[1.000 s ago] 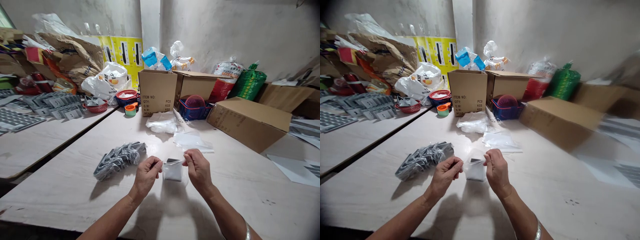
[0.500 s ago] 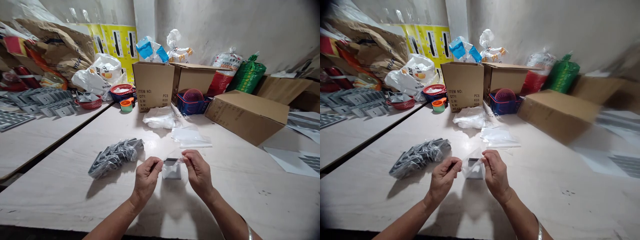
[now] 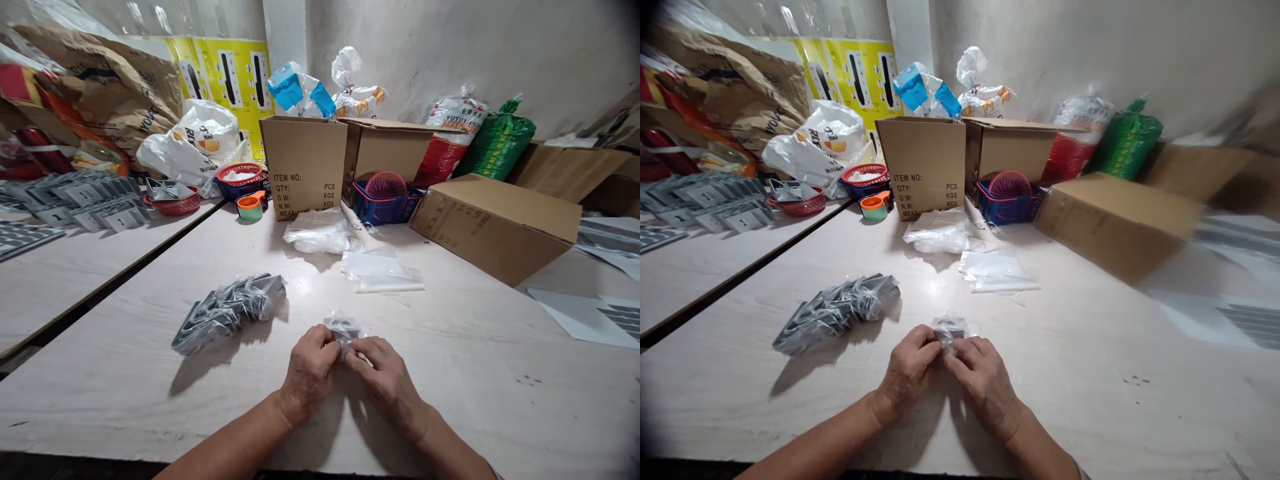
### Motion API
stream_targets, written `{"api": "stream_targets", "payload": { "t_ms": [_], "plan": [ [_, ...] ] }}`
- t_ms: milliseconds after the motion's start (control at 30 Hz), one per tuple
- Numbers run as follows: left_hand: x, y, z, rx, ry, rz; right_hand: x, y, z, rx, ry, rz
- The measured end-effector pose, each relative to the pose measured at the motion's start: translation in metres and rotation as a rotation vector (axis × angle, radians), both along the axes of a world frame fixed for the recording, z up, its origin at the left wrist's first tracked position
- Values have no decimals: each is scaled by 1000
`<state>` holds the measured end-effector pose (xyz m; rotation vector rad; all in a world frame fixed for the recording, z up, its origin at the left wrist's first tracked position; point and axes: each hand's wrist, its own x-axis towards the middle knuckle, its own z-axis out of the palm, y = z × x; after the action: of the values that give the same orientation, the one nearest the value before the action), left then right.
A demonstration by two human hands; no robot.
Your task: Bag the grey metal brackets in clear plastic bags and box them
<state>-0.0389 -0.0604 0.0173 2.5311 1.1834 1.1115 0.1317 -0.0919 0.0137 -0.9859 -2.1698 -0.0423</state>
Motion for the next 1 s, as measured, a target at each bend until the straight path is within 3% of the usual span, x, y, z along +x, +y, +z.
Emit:
{"api": "stream_targets", "payload": {
  "t_ms": [167, 333, 567, 700, 867, 1000],
  "plan": [
    [4, -6, -4, 24, 60, -8, -1, 5, -1, 49, -68, -68],
    [5, -5, -9, 13, -37, -19, -2, 12, 8, 99, -181, -36],
    [0, 1, -11, -195, -188, -86, -9, 18, 12, 124, -294, -73],
    [-1, 2, -12, -257, -259, -35, -8, 18, 5, 118, -238, -48],
    [-2, 9, -5, -238, -172, -24, -4, 20, -2, 58, -132, -25],
    [1, 16, 3, -311, -109, -63, -4, 21, 3, 119, -175, -27]
  ]
}}
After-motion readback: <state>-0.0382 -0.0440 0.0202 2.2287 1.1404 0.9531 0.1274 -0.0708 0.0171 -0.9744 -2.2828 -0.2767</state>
